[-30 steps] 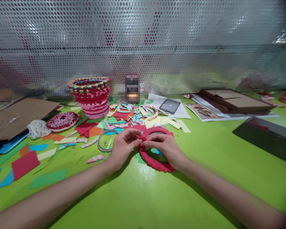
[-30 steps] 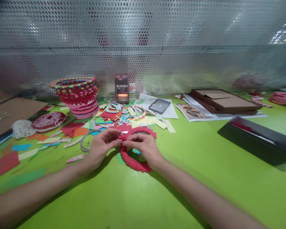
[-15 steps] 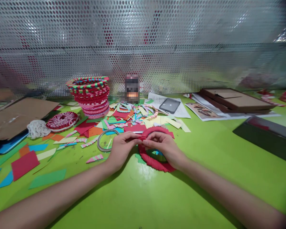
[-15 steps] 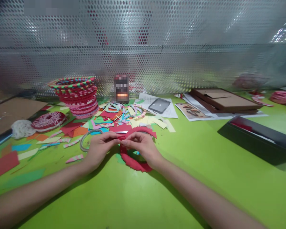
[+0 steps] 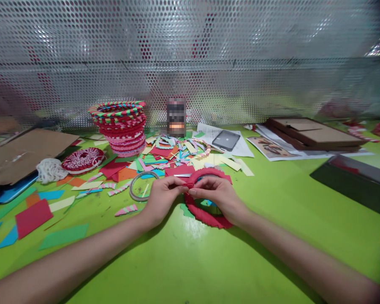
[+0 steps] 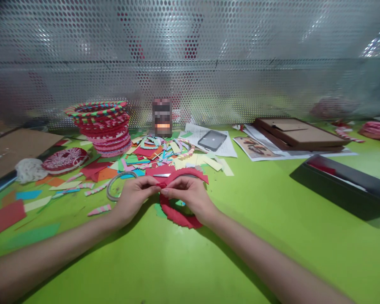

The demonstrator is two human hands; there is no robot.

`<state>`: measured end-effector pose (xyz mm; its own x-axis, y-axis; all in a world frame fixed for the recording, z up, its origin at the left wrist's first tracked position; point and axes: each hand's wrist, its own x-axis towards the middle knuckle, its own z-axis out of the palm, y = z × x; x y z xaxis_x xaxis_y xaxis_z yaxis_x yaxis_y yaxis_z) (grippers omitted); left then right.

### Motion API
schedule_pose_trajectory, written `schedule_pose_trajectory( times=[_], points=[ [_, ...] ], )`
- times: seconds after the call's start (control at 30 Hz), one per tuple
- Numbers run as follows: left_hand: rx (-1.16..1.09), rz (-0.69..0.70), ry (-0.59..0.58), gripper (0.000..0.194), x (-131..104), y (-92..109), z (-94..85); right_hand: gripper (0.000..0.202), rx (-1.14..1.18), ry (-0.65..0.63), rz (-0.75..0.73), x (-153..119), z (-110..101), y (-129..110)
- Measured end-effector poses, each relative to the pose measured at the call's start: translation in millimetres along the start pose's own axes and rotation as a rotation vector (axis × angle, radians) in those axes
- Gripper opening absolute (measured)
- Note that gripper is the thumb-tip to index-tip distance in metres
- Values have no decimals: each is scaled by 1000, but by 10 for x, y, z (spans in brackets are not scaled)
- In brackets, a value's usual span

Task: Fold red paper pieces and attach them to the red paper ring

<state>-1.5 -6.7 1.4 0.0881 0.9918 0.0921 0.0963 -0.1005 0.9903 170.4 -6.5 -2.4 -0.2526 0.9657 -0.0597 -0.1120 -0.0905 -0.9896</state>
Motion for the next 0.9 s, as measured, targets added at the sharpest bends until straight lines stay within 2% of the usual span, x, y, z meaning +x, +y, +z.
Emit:
schedule_pose_trajectory(
  times=[0.27,0.5,0.73,0.9],
  points=[
    [-8,26,4,8,-7,17,13,29,86,16,15,-3,5,-14],
    [-6,67,35,11,-24,23,10,24,28,3,7,-7,0,-12],
    [23,-15,58,9,-15,35,8,28,-25,-34,26,-23,27,-29],
    [27,-31,13,12,10,-9,0,26,-85,-21,30,-27,26,-21]
  ],
)
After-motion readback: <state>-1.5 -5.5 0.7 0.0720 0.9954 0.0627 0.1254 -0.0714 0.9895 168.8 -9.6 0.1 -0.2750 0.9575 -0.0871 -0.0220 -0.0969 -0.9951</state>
